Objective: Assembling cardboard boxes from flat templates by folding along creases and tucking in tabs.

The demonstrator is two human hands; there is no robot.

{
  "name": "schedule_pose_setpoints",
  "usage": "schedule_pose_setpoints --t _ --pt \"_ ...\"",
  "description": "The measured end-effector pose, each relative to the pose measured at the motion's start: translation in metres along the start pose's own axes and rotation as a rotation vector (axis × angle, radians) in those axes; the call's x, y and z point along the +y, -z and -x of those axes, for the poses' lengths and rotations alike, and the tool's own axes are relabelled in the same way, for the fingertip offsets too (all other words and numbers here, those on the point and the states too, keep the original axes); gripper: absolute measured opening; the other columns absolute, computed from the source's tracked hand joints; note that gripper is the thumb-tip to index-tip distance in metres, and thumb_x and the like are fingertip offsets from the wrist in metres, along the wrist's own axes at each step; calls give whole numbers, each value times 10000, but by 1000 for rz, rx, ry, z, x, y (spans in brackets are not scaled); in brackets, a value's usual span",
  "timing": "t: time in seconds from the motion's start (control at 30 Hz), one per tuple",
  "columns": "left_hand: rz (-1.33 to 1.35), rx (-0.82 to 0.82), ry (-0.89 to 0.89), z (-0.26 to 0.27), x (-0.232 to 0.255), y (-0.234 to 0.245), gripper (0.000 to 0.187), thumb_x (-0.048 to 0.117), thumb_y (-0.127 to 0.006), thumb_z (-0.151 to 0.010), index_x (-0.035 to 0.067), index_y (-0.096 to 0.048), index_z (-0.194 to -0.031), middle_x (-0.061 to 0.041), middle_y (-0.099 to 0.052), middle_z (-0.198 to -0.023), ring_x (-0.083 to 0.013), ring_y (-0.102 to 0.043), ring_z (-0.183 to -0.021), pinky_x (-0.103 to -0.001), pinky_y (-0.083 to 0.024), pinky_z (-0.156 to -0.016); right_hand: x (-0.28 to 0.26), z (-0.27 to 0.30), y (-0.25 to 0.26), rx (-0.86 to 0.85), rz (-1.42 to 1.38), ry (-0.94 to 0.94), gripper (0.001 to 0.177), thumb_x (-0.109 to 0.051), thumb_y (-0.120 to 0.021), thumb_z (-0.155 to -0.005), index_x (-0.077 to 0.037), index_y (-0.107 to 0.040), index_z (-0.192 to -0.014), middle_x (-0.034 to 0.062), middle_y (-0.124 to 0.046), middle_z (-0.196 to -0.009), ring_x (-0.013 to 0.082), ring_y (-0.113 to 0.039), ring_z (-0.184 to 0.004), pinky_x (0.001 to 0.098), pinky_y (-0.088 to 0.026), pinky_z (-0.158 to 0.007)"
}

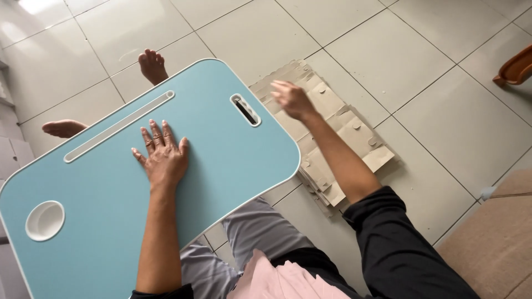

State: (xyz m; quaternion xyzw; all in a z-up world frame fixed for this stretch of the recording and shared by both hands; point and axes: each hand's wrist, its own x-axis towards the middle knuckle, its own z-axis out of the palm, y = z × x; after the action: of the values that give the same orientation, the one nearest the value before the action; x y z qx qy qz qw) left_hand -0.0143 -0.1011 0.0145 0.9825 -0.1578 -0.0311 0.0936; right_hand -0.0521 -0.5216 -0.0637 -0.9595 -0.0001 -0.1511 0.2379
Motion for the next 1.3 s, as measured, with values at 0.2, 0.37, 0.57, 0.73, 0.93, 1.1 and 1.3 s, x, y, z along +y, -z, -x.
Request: schedule_pose_setpoints --t 0.2,0.37,0.57,0.73,0.93,1.1,1.3 --pt "-4 37 0 -2 9 -6 745 589 -289 -1039 169 -222 -1650 -142 -128 -1720 -364 -51 -1575 -778 -38 -1142 83 120 -54 -266 -25 -411 702 -566 -690 -919 -129 -581 -1458 212 -553 -1472 380 -508 -1397 479 -433 -1168" --pt "-7 33 5 1 8 -7 743 611 -260 -1039 188 -224 -1649 -123 -130 -1722 -346 -56 -1577 -767 -43 -1148 99 185 -139 -429 46 -538 1011 -608 -819 -773 -240 -372 -1602 156 -263 -1657 357 -283 -1531 605 -380 -1163" --pt "0 44 -2 4 8 -5 738 615 -244 -1048 188 -225 -1650 -123 -137 -1722 -344 -67 -1576 -766 -48 -1147 96 189 -127 -384 -49 -559 886 -533 -833 -770 -182 -504 -1514 141 -315 -1641 348 -325 -1513 649 -394 -1134" --pt "2 51 -3 1 6 -9 733 619 -248 -1050 199 -224 -1650 -115 -138 -1724 -333 -62 -1579 -760 -40 -1153 73 186 -81 -333 -99 -473 675 -501 -796 -837 -41 -681 -1318 246 -564 -1431 422 -547 -1351 512 -471 -1127" --pt "8 63 -10 0 3 -11 731 624 -258 -1052 201 -239 -1647 -116 -154 -1720 -331 -81 -1577 -761 -49 -1151 34 204 -51 -253 -42 -586 330 -380 -611 -980 -99 -781 -1019 170 -769 -964 368 -734 -970 482 -583 -851" --pt "12 79 -15 1 2 -11 734 633 -260 -1053 200 -252 -1645 -119 -167 -1718 -333 -91 -1575 -763 -55 -1150 44 246 -86 -223 46 -586 297 -355 -656 -902 -97 -731 -1029 169 -724 -937 361 -738 -951 481 -601 -819" --pt "9 79 -19 0 1 -11 736 627 -267 -1049 195 -247 -1645 -128 -163 -1717 -341 -96 -1575 -765 -65 -1145 75 250 -93 -198 31 -649 293 -308 -537 -963 -92 -734 -974 191 -726 -928 398 -720 -963 517 -582 -857"
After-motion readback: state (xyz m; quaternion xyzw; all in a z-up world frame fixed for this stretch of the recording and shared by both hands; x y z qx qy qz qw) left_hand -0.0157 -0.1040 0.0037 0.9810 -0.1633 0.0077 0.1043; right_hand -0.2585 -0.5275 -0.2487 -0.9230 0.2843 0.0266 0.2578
